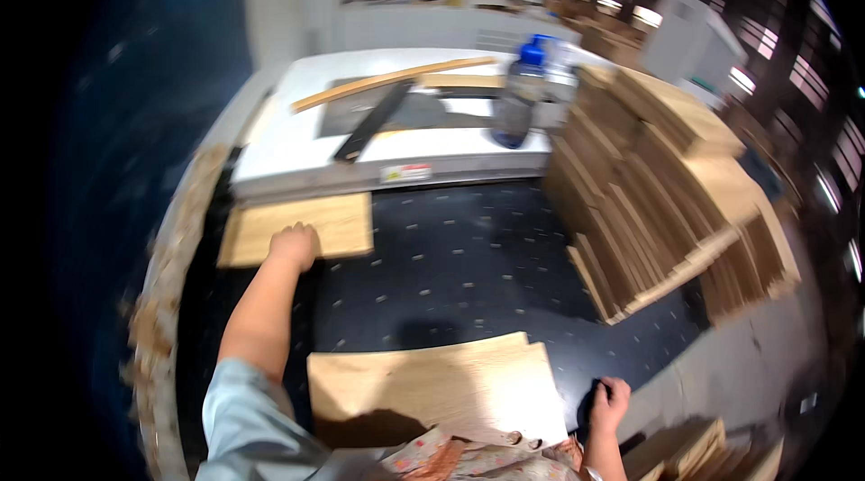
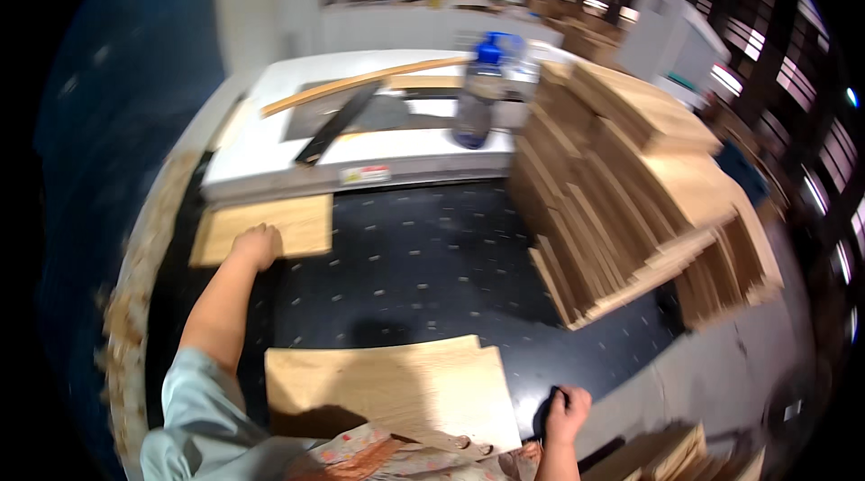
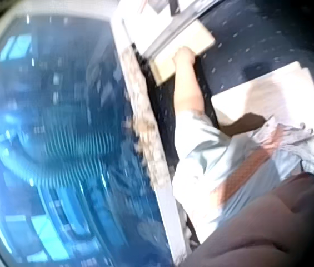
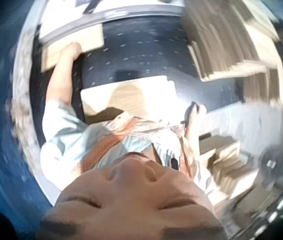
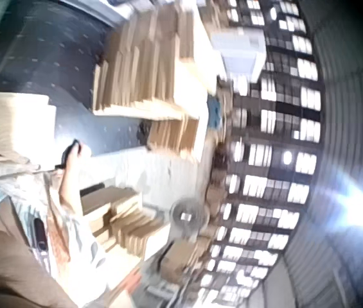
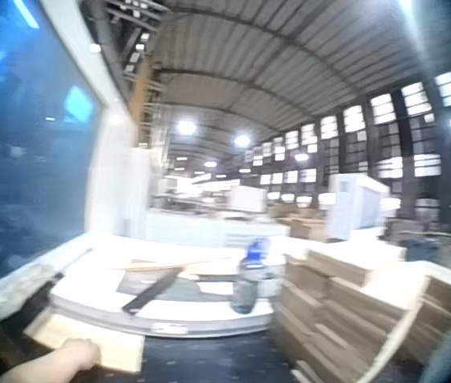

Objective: The person picks up rectangular wood panels one at a time from a large stack, turning each one over to look at both sides before placing it onto a workspace table.

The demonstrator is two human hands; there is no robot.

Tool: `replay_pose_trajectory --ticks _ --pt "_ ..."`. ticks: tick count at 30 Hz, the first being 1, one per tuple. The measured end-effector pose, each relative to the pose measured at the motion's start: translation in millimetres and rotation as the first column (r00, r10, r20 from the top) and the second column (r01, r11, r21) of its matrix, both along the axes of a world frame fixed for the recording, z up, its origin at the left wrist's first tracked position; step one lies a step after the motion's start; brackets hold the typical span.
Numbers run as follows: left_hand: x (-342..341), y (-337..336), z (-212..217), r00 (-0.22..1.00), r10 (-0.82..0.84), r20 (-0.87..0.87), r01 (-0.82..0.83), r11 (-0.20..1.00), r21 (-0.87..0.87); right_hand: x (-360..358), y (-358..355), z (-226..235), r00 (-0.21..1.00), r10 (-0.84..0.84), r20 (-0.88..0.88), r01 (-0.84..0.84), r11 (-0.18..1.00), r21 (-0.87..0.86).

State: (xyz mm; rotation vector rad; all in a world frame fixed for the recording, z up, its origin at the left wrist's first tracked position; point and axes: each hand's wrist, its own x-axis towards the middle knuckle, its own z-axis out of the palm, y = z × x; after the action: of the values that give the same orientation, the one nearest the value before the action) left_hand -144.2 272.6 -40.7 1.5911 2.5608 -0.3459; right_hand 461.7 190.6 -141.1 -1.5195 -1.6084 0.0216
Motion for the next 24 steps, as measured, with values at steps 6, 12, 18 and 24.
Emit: replay_pose_trajectory --ticks 6,12,18,24 --pt "60.4 24.8 -34.6 0.816 -0.578 -0.022 0.527 0.728 0.439 -25.5 20.8 6.7 0.998 0.012 0.058 -0.017 0.997 0.081" --pt "51.8 38.7 -69.5 0.859 -0.51 0.046 0.426 0.761 0.489 -18.3 6.7 13.5 0.996 -0.071 0.049 0.072 0.997 -0.019" --pt "4.8 31.8 -93.3 0.912 -0.411 -0.002 0.333 0.736 0.59 -20.4 0.3 12.2 0.995 -0.069 0.07 0.072 0.996 -0.045" --pt "8.1 28.6 -91.7 0.936 -0.347 -0.062 0.321 0.766 0.557 -18.0 0.1 9.7 0.995 -0.071 0.076 0.076 0.995 -0.067"
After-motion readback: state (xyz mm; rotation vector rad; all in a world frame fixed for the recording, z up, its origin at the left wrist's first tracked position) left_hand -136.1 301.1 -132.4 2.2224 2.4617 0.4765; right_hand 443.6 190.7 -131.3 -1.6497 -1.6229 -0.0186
